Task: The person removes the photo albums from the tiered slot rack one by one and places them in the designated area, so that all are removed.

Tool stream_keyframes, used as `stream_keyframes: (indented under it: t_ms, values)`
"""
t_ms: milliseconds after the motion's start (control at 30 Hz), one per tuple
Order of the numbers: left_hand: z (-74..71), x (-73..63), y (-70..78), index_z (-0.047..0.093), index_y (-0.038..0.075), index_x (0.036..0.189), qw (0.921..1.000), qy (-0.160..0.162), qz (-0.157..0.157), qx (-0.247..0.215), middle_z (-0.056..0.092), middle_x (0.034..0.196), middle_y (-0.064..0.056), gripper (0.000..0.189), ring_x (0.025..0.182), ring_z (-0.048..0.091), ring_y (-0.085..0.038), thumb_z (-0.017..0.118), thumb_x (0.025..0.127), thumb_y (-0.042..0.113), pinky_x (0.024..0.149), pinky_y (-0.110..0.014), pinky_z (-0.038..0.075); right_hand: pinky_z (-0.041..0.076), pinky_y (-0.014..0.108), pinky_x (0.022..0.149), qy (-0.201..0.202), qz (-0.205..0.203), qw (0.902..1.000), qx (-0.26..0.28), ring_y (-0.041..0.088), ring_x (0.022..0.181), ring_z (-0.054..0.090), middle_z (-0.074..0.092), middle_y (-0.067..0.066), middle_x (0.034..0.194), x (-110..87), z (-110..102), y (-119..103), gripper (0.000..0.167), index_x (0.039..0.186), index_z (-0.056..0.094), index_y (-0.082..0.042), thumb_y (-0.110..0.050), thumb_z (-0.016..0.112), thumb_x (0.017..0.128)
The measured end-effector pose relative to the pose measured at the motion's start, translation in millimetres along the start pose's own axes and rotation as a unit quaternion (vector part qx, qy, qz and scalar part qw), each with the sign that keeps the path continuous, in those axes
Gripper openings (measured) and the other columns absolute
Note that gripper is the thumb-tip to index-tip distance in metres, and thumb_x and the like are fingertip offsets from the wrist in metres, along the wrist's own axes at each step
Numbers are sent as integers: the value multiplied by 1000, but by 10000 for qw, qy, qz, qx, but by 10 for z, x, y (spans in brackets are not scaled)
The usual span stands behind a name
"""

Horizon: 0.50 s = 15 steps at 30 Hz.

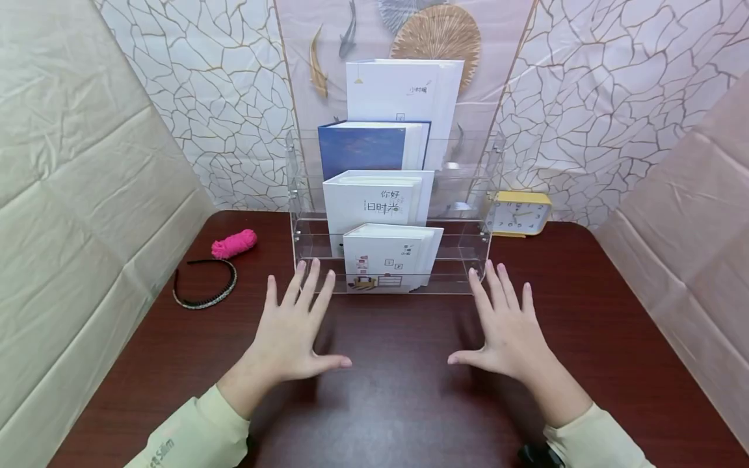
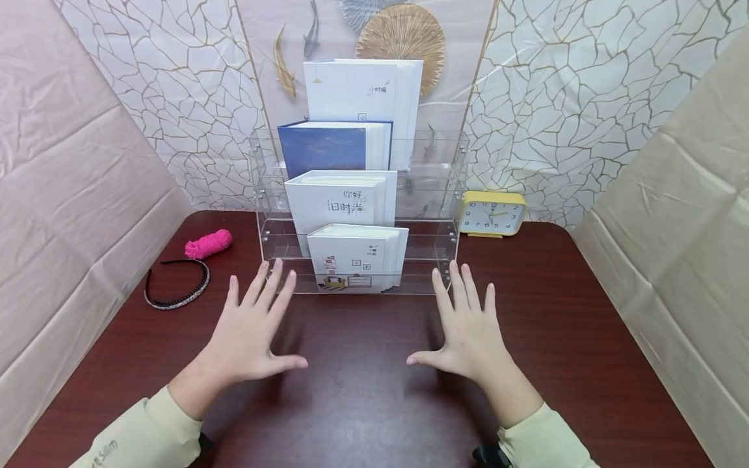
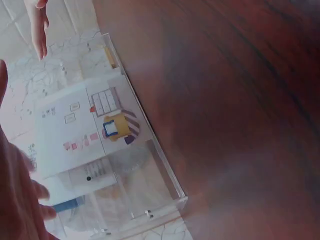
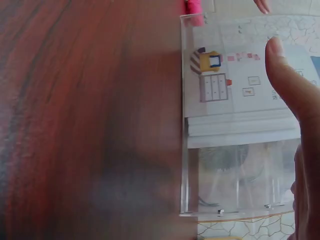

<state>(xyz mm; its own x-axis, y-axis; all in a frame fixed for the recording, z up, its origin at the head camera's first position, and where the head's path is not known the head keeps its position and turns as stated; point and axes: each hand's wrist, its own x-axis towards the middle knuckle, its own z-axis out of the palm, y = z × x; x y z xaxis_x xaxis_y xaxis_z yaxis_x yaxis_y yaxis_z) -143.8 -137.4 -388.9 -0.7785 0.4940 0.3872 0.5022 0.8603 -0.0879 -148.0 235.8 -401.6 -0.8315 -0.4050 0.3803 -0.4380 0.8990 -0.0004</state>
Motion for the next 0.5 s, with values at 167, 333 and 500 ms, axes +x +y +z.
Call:
stream_keyframes:
  t_ms: [167, 333, 500]
  values:
    - [-189, 215, -321, 4, 5, 150, 9872, 751, -823, -1144, 7, 154, -15, 98, 140, 8, -30, 51, 85, 61, 107, -56, 11, 18, 61, 103, 49, 103, 9911, 1323, 35, 138, 15, 18, 21, 150, 143, -80, 68, 120, 149, 14, -5, -61, 76, 63]
    - [-328, 575, -705, 16, 0, 147, 9194, 1563, -2010, -2999, 25, 149, -19, 80, 136, 24, -29, 56, 91, 39, 109, -43, 20, 29, 51, 102, 382, 451, 9431, 3272, 35, 128, 35, 37, 21, 140, 374, -126, 163, 92, 142, 25, -1, -21, 81, 73]
    - [-248, 887, -955, 23, 0, 145, 8168, 1185, -3039, -4758, 30, 147, -19, 74, 133, 31, -30, 58, 91, 36, 106, -41, 28, 37, 52, 95, 553, 839, 9011, 4217, 36, 118, 48, 52, 23, 127, 654, -134, 185, 64, 131, 36, 4, -9, 73, 81]
